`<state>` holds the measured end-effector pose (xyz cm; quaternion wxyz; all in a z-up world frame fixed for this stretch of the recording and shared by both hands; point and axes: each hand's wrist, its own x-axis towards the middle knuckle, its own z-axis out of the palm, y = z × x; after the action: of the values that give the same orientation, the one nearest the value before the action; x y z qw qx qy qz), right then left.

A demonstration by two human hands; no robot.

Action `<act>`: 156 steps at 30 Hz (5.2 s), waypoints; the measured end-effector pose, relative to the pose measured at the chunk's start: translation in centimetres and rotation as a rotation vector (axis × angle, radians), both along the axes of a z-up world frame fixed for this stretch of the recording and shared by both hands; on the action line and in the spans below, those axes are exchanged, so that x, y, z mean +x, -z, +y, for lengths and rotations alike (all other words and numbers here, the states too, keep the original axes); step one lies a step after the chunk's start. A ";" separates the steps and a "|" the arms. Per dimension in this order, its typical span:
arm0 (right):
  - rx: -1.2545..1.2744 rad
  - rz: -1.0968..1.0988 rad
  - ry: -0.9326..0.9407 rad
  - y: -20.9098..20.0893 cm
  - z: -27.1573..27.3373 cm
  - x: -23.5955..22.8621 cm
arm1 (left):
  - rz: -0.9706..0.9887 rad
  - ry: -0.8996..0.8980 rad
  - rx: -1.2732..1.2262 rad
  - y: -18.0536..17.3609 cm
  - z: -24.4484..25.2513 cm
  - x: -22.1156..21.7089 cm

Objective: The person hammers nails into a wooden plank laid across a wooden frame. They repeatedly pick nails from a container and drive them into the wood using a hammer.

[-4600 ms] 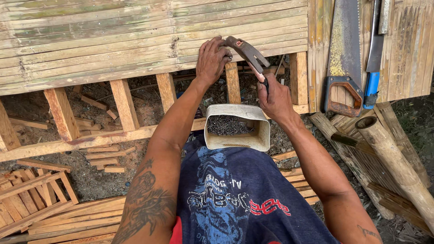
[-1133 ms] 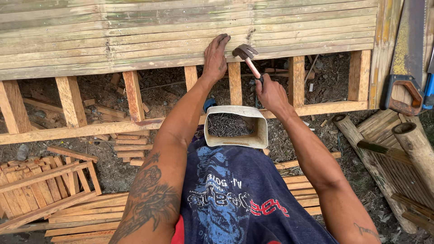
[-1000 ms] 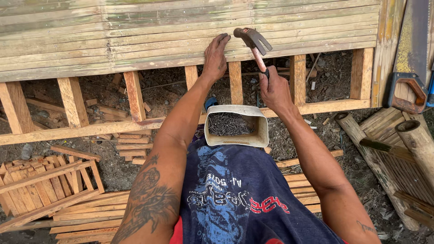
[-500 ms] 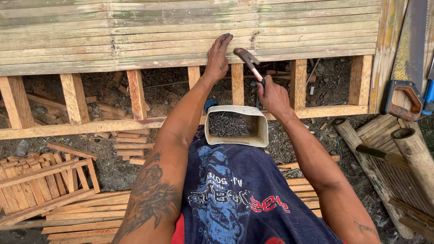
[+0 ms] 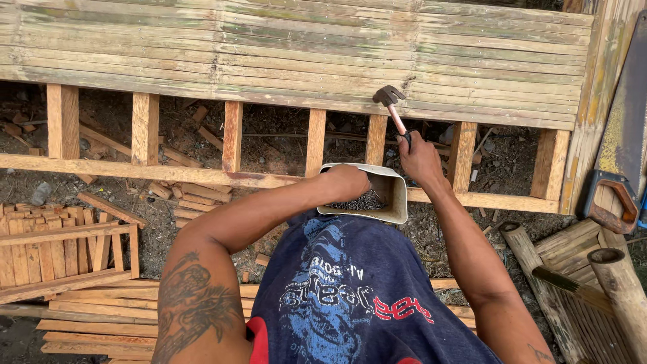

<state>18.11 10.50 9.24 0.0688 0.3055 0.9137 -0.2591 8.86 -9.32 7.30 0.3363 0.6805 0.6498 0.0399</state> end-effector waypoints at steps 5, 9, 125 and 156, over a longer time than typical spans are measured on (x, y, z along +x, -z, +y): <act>-0.045 -0.011 -0.021 -0.5 -1.1 -0.9 | 0.237 -0.041 0.062 5.3 -1.6 1.2; -0.075 -0.038 -0.008 -1.2 -1.7 -1.6 | 0.134 -0.101 0.059 4.8 -2.3 0.7; -0.088 -0.026 -0.484 1.0 -13.8 -15.9 | -0.530 -1.453 0.856 3.2 -20.1 -15.4; -0.096 0.219 -0.618 0.4 -17.7 -21.0 | 0.179 -1.535 0.392 12.4 -21.2 -22.5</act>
<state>-2.88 -7.16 8.81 0.0599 -0.0196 0.9518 -0.3001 -13.66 -30.50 -5.14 0.0357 0.0905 0.9427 0.3191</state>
